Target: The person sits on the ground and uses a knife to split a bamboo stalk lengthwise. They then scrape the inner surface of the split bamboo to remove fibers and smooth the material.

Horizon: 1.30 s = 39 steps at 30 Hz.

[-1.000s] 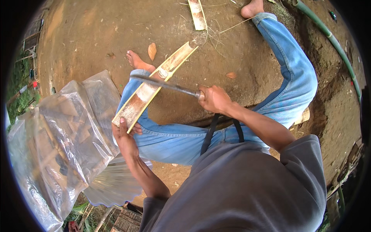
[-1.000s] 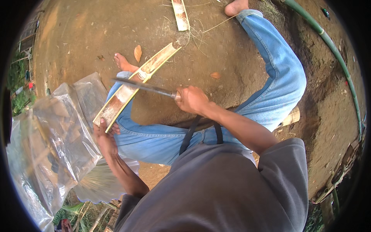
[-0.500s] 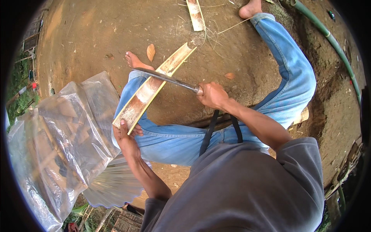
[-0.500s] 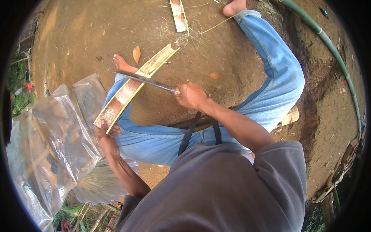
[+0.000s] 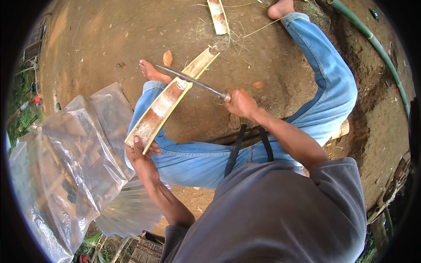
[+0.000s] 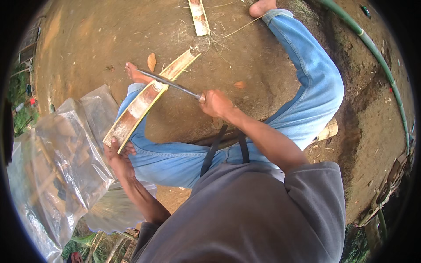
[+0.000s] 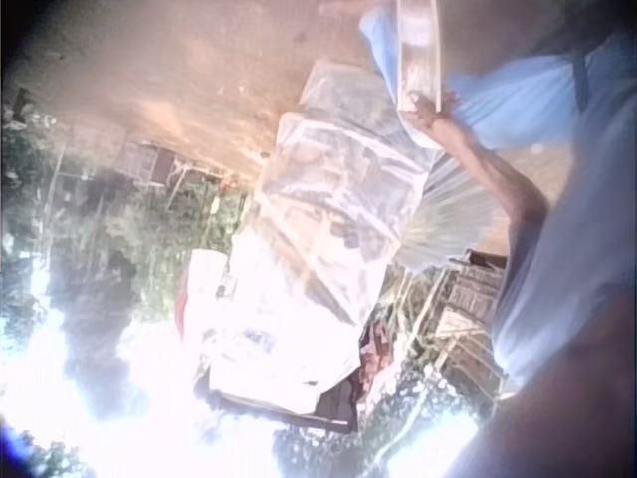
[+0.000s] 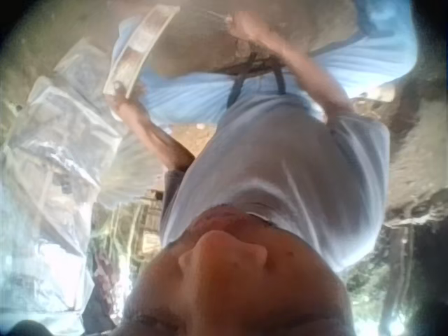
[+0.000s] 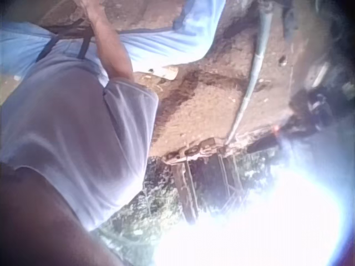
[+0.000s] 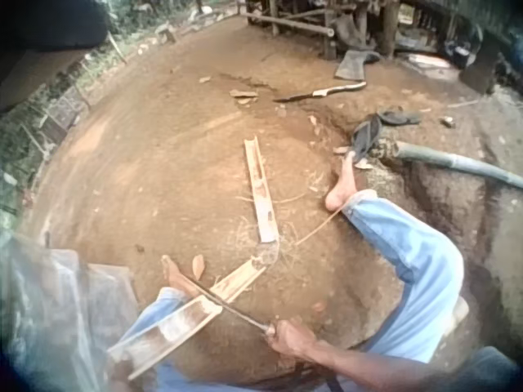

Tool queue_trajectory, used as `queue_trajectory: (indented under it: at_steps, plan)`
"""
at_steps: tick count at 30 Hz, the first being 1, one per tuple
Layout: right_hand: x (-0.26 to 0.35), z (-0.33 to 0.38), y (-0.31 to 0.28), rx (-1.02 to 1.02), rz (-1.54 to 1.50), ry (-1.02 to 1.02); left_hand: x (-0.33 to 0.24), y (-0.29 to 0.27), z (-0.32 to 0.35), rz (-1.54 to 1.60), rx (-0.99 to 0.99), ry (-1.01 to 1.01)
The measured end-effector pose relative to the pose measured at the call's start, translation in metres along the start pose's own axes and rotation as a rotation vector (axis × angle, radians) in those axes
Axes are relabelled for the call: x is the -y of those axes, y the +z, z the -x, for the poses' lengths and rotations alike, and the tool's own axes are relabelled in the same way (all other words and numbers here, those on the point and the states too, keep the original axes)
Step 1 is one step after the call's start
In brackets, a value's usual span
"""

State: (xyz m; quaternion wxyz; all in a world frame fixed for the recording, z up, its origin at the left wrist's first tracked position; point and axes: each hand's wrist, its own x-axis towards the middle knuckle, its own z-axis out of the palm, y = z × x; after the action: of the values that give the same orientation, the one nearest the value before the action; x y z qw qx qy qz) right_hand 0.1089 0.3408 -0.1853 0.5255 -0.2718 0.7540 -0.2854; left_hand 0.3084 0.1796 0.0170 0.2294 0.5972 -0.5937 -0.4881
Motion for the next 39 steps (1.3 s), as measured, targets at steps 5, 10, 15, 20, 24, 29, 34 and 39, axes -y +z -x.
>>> queue_trajectory:
  at_steps: [5,10,15,20,24,29,34,39]
  plan:
    - [0.004,0.015,-0.003,-0.034,0.117,-0.239,0.002,-0.001,-0.002,0.029,-0.003,-0.013]
    - [0.001,0.005,-0.015,-0.002,0.092,-0.113,0.006,-0.002,-0.003,0.046,-0.011,0.013]
    - [-0.011,0.002,-0.012,-0.070,0.084,-0.143,-0.001,0.002,-0.006,0.053,-0.017,-0.014]
    - [0.000,0.012,-0.009,-0.049,0.119,-0.240,-0.002,0.000,-0.010,0.057,-0.024,-0.023]
    - [-0.004,-0.009,-0.012,-0.006,0.058,-0.111,-0.003,-0.003,-0.013,0.044,-0.013,-0.011]
    - [-0.017,-0.012,0.005,-0.093,0.056,-0.195,-0.005,-0.005,-0.019,0.052,-0.027,-0.035]
    - [0.000,0.001,-0.015,-0.002,0.115,-0.213,0.002,-0.015,-0.026,0.042,-0.015,-0.038]
    - [-0.023,-0.027,-0.019,-0.062,0.091,-0.093,0.002,-0.016,-0.032,0.062,-0.007,-0.026]
